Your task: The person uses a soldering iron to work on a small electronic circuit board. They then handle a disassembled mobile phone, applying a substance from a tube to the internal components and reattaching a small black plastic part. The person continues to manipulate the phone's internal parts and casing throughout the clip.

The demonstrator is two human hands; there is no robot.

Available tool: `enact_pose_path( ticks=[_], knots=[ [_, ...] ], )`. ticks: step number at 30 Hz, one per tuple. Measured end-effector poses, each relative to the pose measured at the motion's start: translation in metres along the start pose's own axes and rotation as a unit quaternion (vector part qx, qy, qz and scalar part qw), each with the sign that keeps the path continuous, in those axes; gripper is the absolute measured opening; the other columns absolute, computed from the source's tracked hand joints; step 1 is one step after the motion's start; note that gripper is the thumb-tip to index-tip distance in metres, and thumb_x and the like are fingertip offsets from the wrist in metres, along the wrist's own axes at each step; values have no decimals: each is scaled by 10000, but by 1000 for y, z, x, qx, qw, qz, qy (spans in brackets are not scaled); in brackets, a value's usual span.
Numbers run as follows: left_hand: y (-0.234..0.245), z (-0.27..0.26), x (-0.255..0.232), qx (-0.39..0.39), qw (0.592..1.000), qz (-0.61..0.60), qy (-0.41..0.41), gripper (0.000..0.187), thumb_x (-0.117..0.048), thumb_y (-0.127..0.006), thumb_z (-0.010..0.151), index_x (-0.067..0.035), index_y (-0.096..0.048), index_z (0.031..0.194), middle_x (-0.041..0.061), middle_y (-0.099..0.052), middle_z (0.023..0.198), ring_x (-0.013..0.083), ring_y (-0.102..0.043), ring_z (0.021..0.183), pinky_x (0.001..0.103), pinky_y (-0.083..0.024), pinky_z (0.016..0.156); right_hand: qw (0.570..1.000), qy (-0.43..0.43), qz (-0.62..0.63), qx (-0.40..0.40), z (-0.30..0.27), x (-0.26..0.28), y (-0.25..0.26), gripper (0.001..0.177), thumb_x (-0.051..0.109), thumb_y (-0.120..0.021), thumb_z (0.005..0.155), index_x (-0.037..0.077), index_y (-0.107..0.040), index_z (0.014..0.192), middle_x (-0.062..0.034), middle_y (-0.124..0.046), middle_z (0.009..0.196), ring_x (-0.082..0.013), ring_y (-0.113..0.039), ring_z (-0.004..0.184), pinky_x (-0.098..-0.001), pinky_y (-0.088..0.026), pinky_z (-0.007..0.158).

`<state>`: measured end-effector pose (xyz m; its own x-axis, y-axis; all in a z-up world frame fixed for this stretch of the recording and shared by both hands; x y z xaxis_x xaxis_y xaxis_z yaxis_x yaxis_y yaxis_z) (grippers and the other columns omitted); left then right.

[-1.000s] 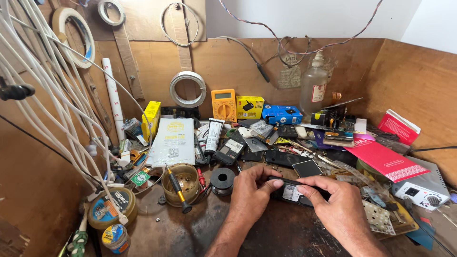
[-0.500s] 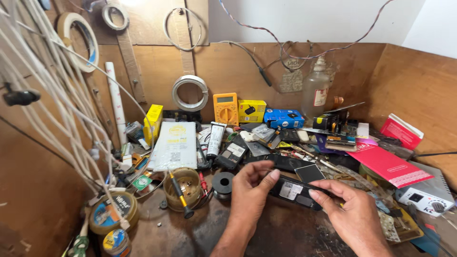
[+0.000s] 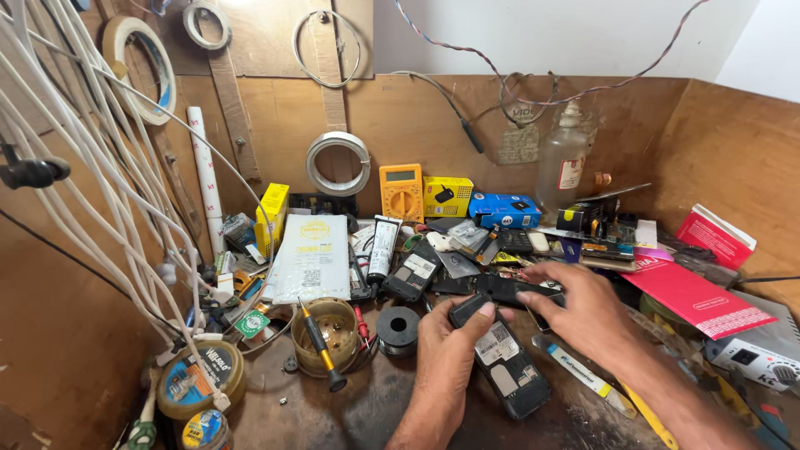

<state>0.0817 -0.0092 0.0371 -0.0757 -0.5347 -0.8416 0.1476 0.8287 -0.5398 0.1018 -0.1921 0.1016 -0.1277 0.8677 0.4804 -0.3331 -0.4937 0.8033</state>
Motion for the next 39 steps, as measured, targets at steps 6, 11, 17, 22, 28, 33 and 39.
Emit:
enact_pose_path(
  ticks=[6,11,17,22,28,33,39],
  knots=[
    [2,4,7,-5,998,-47,33,288,-135,-616,942,37,-589,1171,171,-769,914,239,-762,758,351,-622,653,988,98,-57,106,25,15,-35,620,237,-839,739,90,-661,1315,-130,-696,1246,-281,-642,1205,-387,-498,1027],
    [8,8,14,-33,997,-48,59,291,-118,-586,950,24,-565,1202,176,-760,931,256,-771,770,356,-622,646,983,72,-88,147,30,15,-34,615,263,-874,756,120,-659,1313,-102,-716,1191,-252,-659,1187,-375,-510,1026],
    [14,12,25,-70,992,-55,87,278,-105,-567,960,11,-556,1213,169,-750,961,243,-764,803,345,-622,670,959,269,-91,3,9,53,0,578,232,-867,681,51,-682,1198,-156,-698,1169,-321,-618,1156,-429,-460,1012],
    [20,16,31,-88,989,-73,98,275,-138,-523,970,-16,-547,1216,150,-749,961,233,-772,809,350,-631,695,953,279,1,-116,-3,62,28,544,182,-848,734,47,-679,1233,-149,-705,1186,-273,-651,1170,-411,-500,1023],
    [16,22,33,-62,982,-165,72,553,-504,-382,1023,-4,-547,1190,153,-716,861,242,-726,748,362,-618,691,957,181,181,-139,-5,74,53,572,217,-818,817,54,-629,1331,-71,-747,1113,-171,-722,988,-305,-590,845],
    [33,21,46,-123,980,-93,122,619,-618,-375,991,-74,-628,1144,62,-631,750,157,-527,546,305,-386,471,994,-56,82,44,-28,63,4,625,311,-908,719,149,-698,1285,-65,-822,920,-205,-740,786,-338,-612,721],
    [35,22,46,-105,986,-82,98,644,-628,-430,970,-85,-707,1180,22,-641,741,112,-399,472,278,-278,407,1000,-1,15,7,-57,82,-10,563,314,-902,694,104,-757,1195,-146,-777,1031,-303,-762,927,-381,-591,819]
  ],
)
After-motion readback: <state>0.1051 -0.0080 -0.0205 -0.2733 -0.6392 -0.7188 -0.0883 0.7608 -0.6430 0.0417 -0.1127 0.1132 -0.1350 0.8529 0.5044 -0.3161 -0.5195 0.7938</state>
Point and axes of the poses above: each hand's wrist, its own z-axis towards the middle knuckle, its own y-axis out of the back of the hand, x = y × z, the point moved 10 cm from there along z, towards the middle knuckle
